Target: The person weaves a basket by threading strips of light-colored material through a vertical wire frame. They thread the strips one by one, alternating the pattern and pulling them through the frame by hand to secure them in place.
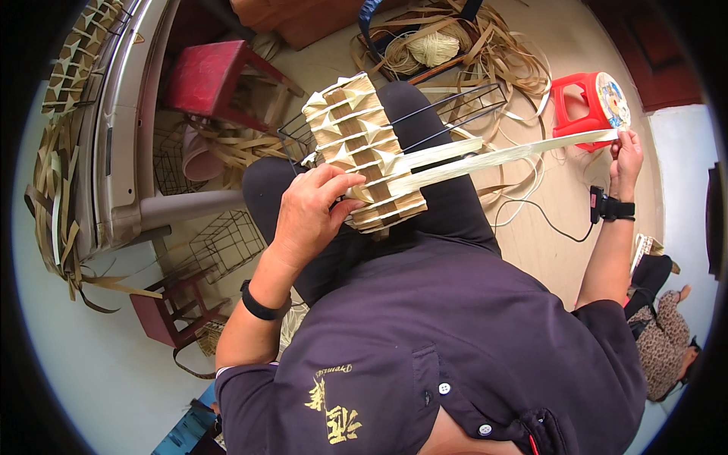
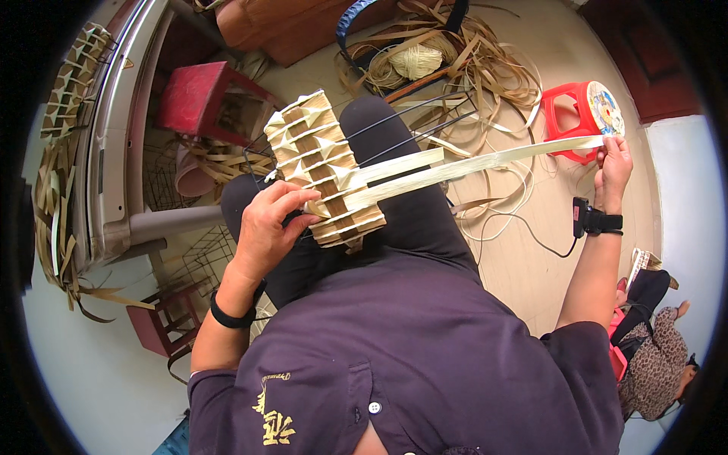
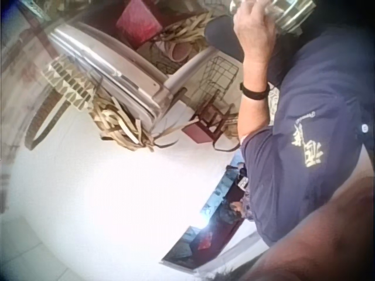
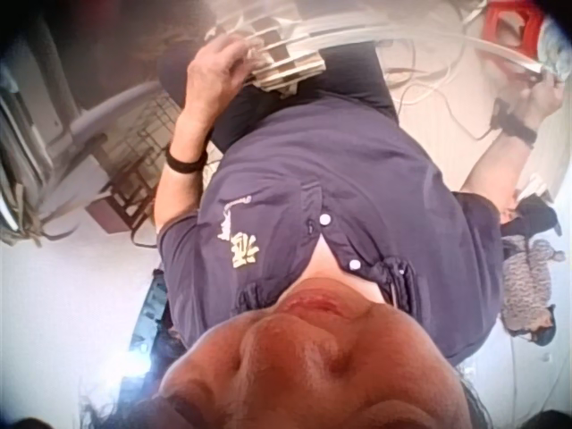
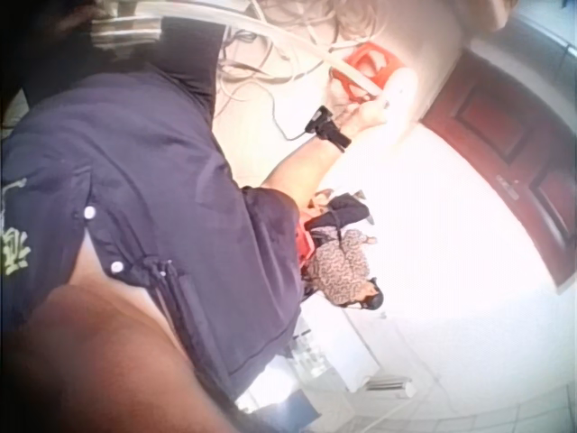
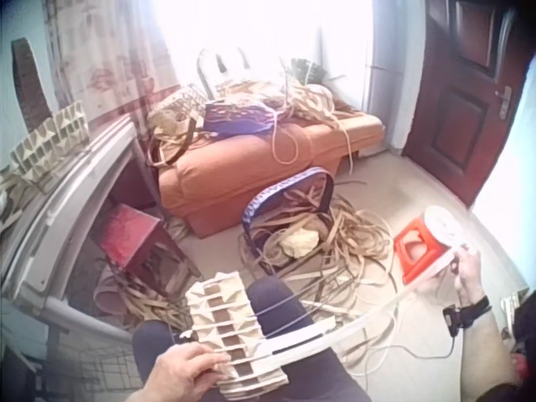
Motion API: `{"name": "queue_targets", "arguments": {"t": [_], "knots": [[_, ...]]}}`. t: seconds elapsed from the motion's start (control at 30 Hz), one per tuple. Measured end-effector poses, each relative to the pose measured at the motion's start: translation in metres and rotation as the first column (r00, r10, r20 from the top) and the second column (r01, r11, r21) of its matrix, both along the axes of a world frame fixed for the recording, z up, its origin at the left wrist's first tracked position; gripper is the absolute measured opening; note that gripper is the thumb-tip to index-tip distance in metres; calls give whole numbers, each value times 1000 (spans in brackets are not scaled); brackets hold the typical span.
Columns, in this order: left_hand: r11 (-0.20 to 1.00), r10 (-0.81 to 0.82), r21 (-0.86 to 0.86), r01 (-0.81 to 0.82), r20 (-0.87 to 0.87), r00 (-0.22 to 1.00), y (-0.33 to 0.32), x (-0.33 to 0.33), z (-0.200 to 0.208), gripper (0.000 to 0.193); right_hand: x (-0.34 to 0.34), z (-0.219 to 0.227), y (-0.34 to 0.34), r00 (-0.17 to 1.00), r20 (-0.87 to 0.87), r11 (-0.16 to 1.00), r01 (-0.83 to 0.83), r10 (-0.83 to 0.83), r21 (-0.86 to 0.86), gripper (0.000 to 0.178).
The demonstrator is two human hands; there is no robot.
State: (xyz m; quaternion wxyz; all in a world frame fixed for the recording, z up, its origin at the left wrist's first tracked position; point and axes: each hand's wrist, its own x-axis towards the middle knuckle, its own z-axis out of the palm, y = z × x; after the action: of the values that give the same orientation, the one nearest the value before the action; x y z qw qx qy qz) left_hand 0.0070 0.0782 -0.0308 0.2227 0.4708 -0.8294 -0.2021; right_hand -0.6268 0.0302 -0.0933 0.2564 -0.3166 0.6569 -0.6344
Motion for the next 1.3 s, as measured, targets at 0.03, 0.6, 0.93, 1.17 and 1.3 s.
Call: {"name": "queue_targets", "arguments": {"t": [0.03, 0.6, 0.93, 1.17, 1.3], "knots": [[1000, 4, -3, -4, -5, 1000, 1, 0, -3, 37, -3, -1, 0, 1000, 24, 1000, 1, 0, -10, 8], [996, 10, -86, -7, 33, 999, 9, -6, -2, 34, -38, 61, 11, 801, 575, 961, -1, 167, -278, 16], [936, -154, 234, 264, -402, 903, 8, -33, 66, 12, 76, 188, 71, 864, 187, 856, -390, 468, -341, 30], [964, -122, 136, 228, -534, 836, 14, -69, 116, 49, 276, 187, 75, 518, -196, 540, -838, 833, 76, 24], [927, -234, -354, 125, -283, 930, 21, -80, 103, 42, 333, 167, 71, 335, -422, 395, -917, 842, 61, 18]]}}
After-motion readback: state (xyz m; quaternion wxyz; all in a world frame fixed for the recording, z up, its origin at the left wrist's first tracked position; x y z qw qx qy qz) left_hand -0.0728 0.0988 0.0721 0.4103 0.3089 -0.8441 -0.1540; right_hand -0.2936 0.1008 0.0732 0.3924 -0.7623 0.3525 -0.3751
